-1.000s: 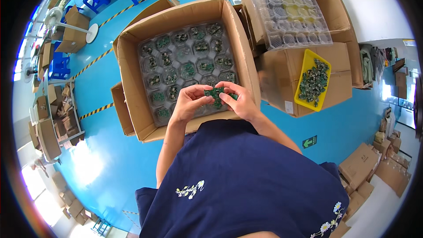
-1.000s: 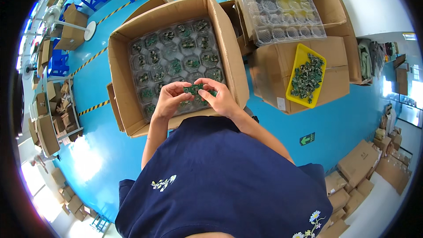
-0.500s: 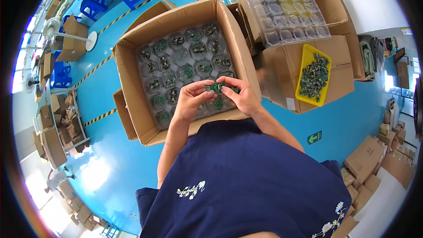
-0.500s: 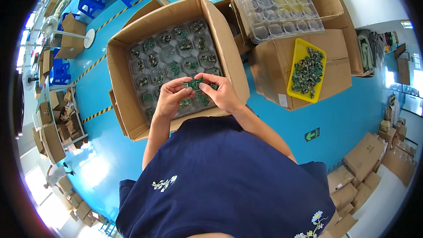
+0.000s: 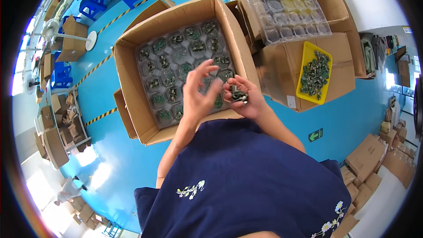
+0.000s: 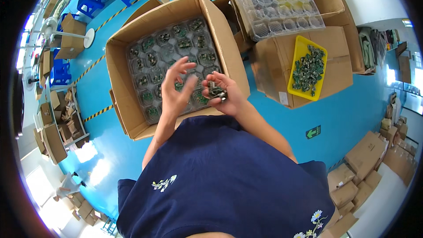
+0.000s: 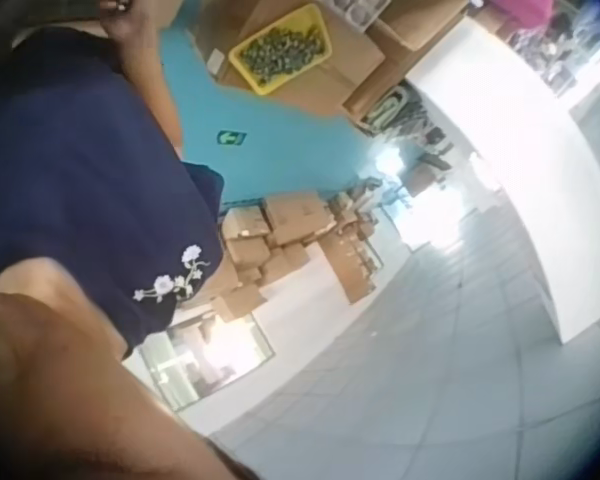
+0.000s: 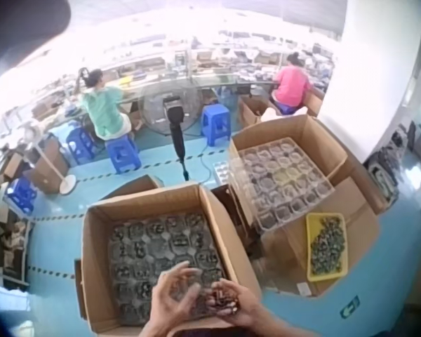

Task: Sorting and inspecting small printed circuit boards from a shipping tray into a secondary container.

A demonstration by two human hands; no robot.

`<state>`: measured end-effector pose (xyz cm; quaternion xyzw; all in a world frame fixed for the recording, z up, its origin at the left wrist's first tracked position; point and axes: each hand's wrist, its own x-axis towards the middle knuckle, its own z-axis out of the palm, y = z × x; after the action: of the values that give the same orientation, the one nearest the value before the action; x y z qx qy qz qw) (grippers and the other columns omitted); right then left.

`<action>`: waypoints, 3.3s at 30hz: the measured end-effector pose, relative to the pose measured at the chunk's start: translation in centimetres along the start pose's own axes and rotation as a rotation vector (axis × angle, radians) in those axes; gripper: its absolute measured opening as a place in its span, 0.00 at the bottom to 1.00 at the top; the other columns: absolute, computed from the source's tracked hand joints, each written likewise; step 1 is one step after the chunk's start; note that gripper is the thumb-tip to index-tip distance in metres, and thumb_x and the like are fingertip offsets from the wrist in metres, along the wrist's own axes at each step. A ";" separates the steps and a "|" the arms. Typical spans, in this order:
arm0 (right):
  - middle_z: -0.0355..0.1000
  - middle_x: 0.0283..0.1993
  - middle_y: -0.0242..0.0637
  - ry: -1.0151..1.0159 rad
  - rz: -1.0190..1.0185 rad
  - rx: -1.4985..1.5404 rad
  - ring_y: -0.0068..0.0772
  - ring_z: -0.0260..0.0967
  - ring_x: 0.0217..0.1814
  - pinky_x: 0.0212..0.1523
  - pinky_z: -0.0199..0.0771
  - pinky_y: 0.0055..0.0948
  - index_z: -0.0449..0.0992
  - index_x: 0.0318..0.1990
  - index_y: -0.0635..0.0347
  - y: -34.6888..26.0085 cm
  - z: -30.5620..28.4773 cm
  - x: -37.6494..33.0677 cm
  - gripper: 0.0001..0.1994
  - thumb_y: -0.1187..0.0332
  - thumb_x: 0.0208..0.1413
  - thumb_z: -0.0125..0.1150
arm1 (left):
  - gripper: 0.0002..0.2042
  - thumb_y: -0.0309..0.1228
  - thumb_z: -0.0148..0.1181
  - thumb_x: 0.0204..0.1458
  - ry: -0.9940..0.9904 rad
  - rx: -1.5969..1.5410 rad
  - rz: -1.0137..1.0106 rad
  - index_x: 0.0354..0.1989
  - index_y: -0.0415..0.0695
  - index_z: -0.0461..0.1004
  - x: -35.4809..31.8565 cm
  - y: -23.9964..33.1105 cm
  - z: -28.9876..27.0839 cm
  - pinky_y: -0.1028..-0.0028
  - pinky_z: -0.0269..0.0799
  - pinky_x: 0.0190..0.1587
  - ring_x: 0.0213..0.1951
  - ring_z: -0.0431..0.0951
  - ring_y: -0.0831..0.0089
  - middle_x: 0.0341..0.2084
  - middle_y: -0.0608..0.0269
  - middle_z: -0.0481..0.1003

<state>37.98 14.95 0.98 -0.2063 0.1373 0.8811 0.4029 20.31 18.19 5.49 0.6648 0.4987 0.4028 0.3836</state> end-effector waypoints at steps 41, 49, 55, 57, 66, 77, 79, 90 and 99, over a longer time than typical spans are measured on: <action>0.74 0.30 0.35 0.119 -0.536 -1.531 0.22 0.73 0.31 0.31 0.72 0.23 0.71 0.40 0.65 -0.5 1.5 1.1 0.06 0.75 0.55 0.55 | 0.23 0.19 0.63 0.44 0.037 -0.142 -0.118 0.52 0.39 0.68 -2.5 -3.0 1.1 0.73 0.73 0.47 0.43 0.76 0.70 0.41 0.59 0.75; 0.72 0.27 0.35 0.054 -0.577 -1.595 0.21 0.72 0.29 0.28 0.71 0.24 0.70 0.43 0.61 0.7 1.1 1.5 0.08 0.77 0.55 0.56 | 0.07 0.17 0.61 0.49 0.025 -0.531 -0.281 0.37 0.35 0.75 -5.1 -7.3 0.7 0.79 0.73 0.43 0.37 0.77 0.77 0.39 0.62 0.72; 0.76 0.30 0.41 0.197 -1.021 -1.869 0.25 0.74 0.27 0.28 0.72 0.24 0.75 0.41 0.63 1.7 1.3 1.7 0.08 0.75 0.53 0.61 | 0.05 0.16 0.62 0.46 0.138 -0.513 -0.296 0.32 0.34 0.74 -4.2 -5.9 1.5 0.80 0.76 0.37 0.35 0.78 0.75 0.37 0.62 0.69; 0.76 0.32 0.45 0.247 -1.128 -1.844 0.28 0.75 0.28 0.29 0.73 0.25 0.76 0.41 0.64 2.2 1.1 2.0 0.08 0.75 0.52 0.62 | 0.05 0.16 0.62 0.46 0.191 -0.318 -0.243 0.31 0.34 0.74 -4.0 -5.3 1.9 0.80 0.75 0.35 0.33 0.77 0.77 0.35 0.62 0.69; 0.74 0.38 0.37 0.121 -0.845 -0.924 0.24 0.73 0.35 0.38 0.78 0.26 0.67 0.43 0.62 3.4 1.0 3.8 0.07 0.74 0.59 0.55 | 0.05 0.15 0.61 0.47 0.301 -0.320 -0.098 0.31 0.36 0.74 -2.5 -2.9 1.2 0.80 0.74 0.37 0.34 0.75 0.79 0.35 0.62 0.70; 0.70 0.41 0.36 0.108 -0.161 -0.259 0.30 0.70 0.36 0.33 0.74 0.26 0.68 0.44 0.55 0.9 1.6 2.3 0.13 0.57 0.61 0.47 | 0.12 0.21 0.63 0.40 -0.202 0.031 0.152 0.37 0.42 0.77 -1.1 -0.7 -0.1 0.67 0.67 0.50 0.46 0.73 0.61 0.39 0.56 0.75; 0.69 0.31 0.30 0.179 -0.145 -0.170 0.23 0.67 0.28 0.22 0.67 0.19 0.70 0.31 0.55 -0.3 0.2 2.4 0.13 0.56 0.59 0.53 | 0.13 0.20 0.61 0.42 -0.178 0.006 0.156 0.39 0.39 0.76 -0.7 -1.0 -0.3 0.70 0.67 0.51 0.49 0.71 0.65 0.42 0.56 0.74; 0.65 0.22 0.27 0.210 -0.150 -0.643 0.16 0.60 0.19 0.16 0.56 0.16 0.66 0.25 0.54 2.2 -1.3 2.9 0.13 0.60 0.60 0.54 | 0.07 0.26 0.53 0.45 -0.779 0.664 0.209 0.33 0.42 0.73 -5.3 -15.0 3.5 0.62 0.73 0.36 0.36 0.75 0.58 0.30 0.53 0.71; 0.73 0.37 0.44 0.226 -0.869 -1.658 0.39 0.73 0.39 0.39 0.73 0.32 0.68 0.50 0.62 2.4 -2.0 2.3 0.13 0.73 0.58 0.49 | 0.12 0.27 0.61 0.44 -0.702 0.356 -0.034 0.38 0.42 0.72 -0.7 -11.8 -0.5 0.69 0.73 0.33 0.33 0.77 0.64 0.31 0.58 0.75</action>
<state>35.28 14.07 -1.69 -0.5446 -0.5839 0.4452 0.4053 15.58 20.05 -5.17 0.8099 0.4102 0.0518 0.4161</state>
